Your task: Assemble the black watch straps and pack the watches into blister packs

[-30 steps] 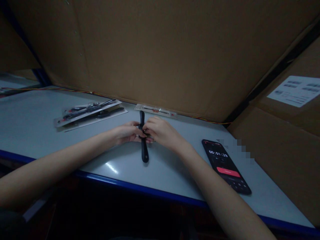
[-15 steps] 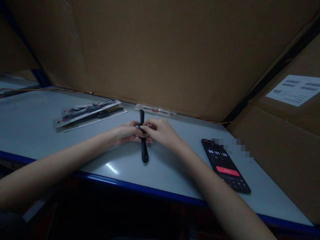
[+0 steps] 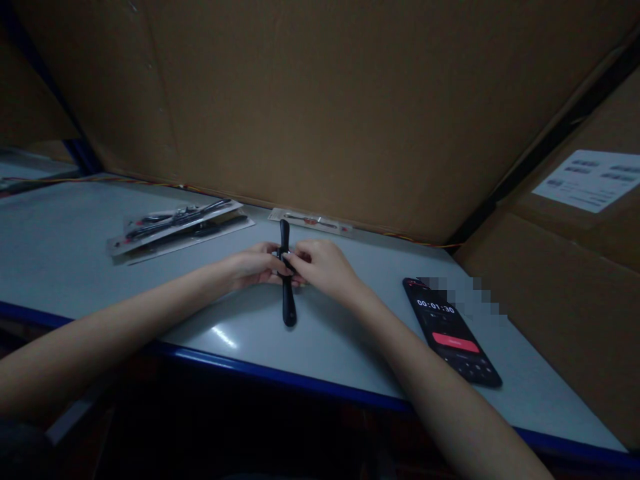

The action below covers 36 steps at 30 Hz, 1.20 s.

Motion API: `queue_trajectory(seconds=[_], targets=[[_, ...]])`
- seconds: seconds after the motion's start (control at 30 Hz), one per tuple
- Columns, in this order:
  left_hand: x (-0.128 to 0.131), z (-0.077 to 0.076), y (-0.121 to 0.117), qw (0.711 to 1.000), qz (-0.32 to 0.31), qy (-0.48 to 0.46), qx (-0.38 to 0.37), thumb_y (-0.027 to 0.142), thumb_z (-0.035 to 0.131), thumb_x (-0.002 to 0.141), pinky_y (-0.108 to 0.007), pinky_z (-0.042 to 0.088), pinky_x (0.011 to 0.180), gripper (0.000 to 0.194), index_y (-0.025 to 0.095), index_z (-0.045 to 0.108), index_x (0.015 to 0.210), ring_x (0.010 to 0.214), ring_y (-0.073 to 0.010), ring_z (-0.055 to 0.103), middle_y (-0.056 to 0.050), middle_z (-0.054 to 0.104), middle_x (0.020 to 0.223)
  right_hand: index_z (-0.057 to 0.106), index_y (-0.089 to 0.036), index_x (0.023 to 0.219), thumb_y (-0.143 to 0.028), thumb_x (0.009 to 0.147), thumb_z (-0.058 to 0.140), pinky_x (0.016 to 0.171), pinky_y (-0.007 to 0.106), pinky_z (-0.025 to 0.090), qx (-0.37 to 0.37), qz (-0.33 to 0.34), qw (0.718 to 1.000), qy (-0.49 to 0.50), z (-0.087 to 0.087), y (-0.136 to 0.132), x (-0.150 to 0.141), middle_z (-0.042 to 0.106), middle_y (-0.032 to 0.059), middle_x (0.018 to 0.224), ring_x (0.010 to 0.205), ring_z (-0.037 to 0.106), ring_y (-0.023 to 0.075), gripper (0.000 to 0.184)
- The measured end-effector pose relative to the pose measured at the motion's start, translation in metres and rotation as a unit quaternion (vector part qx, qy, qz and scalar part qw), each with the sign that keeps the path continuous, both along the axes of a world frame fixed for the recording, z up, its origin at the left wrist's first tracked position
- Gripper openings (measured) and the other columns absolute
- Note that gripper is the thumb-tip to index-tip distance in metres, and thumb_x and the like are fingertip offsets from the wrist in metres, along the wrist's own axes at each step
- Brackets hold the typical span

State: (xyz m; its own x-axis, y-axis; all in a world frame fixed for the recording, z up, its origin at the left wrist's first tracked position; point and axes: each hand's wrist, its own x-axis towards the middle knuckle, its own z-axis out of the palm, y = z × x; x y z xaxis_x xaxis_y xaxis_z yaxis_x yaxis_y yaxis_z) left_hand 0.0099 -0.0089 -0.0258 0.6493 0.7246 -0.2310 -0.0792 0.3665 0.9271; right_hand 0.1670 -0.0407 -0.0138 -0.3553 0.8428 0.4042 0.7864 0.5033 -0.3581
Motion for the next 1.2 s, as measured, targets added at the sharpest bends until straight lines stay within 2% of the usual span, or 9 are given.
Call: queue_trajectory(seconds=[0.13,0.23,0.3,0.4,0.57,0.77,0.87,1.03,1.2], targets=[[-0.001,-0.001,0.001,1.000,-0.003,-0.016,0.002,-0.013,0.049,0.066,-0.035,0.057,0.074,0.027,0.006,0.054,0.084,0.067,-0.0197,0.070,-0.008,0.066,0.068,0.056,-0.017,0.059,-0.031,0.086,0.047,0.052,0.025,0.027,-0.053,0.014,0.997,0.054,0.004,-0.001,0.001,0.049,-0.0021,0.054,0.052,0.042,0.0104,0.032],[-0.002,0.001,0.000,1.000,-0.003,-0.020,-0.001,-0.013,0.050,0.067,-0.035,0.057,0.075,0.025,0.004,0.053,0.086,0.067,-0.0202,0.071,-0.011,0.067,0.072,0.063,-0.016,0.087,-0.025,0.081,0.056,0.057,0.024,0.033,-0.027,0.055,0.996,0.070,0.011,-0.001,0.007,0.055,-0.0012,0.067,0.060,0.047,0.0118,0.013],[-0.002,0.002,-0.001,1.000,-0.001,-0.014,-0.001,-0.014,0.050,0.068,-0.035,0.057,0.075,0.026,0.004,0.052,0.088,0.068,-0.0205,0.071,-0.012,0.067,0.072,0.062,-0.018,0.101,-0.022,0.079,0.060,0.064,0.026,0.036,0.012,0.095,0.995,0.029,0.014,-0.001,0.012,0.057,0.0006,0.076,0.069,0.051,0.0138,0.022],[-0.002,0.003,-0.002,1.000,-0.002,-0.012,0.002,-0.015,0.049,0.067,-0.035,0.057,0.075,0.030,0.005,0.052,0.089,0.068,-0.0197,0.071,-0.011,0.067,0.071,0.064,-0.020,0.092,-0.024,0.081,0.059,0.072,0.029,0.036,0.062,0.119,0.989,-0.056,0.014,0.000,0.015,0.058,0.0033,0.081,0.080,0.052,0.0173,0.012],[-0.002,0.001,-0.002,1.000,-0.002,-0.007,0.007,-0.015,0.049,0.067,-0.036,0.057,0.077,0.027,0.005,0.053,0.085,0.068,-0.0204,0.071,-0.013,0.067,0.071,0.061,-0.019,0.083,-0.026,0.082,0.058,0.076,0.033,0.035,0.107,0.077,0.982,-0.133,0.011,0.000,0.012,0.059,0.0052,0.080,0.086,0.052,0.0214,0.008],[-0.002,0.000,0.001,1.000,0.019,-0.014,0.016,-0.015,0.050,0.066,-0.035,0.057,0.075,0.029,0.006,0.053,0.086,0.063,-0.0172,0.069,-0.008,0.065,0.069,0.061,-0.015,0.094,-0.018,0.077,0.059,0.073,0.032,0.039,0.070,0.036,0.995,-0.062,0.008,-0.008,-0.001,0.064,0.0072,0.085,0.080,0.057,0.0202,0.017],[-0.002,-0.001,0.001,0.999,0.035,-0.008,0.023,-0.014,0.050,0.065,-0.034,0.057,0.073,0.032,0.006,0.051,0.089,0.062,-0.0164,0.068,-0.006,0.065,0.070,0.062,-0.013,0.089,-0.012,0.073,0.057,0.073,0.032,0.041,0.077,0.011,0.995,-0.055,0.007,-0.011,-0.007,0.065,0.0094,0.086,0.081,0.057,0.0211,0.017],[-0.001,-0.001,0.000,0.999,0.029,0.008,0.022,-0.013,0.050,0.065,-0.035,0.057,0.072,0.029,0.007,0.049,0.086,0.062,-0.0187,0.069,-0.011,0.067,0.070,0.063,-0.015,0.086,-0.003,0.075,0.050,0.077,0.032,0.039,0.083,0.090,0.988,-0.094,0.011,-0.009,-0.004,0.065,0.0078,0.086,0.086,0.056,0.0202,0.021],[-0.001,0.001,-0.001,0.999,0.032,0.001,0.031,-0.014,0.053,0.064,-0.031,0.058,0.068,0.028,0.008,0.052,0.081,0.061,-0.0180,0.069,-0.008,0.066,0.067,0.065,-0.017,0.088,-0.014,0.081,0.053,0.074,0.031,0.039,0.080,0.112,0.985,-0.099,0.014,-0.009,0.004,0.064,0.0069,0.087,0.084,0.056,0.0193,0.015]])
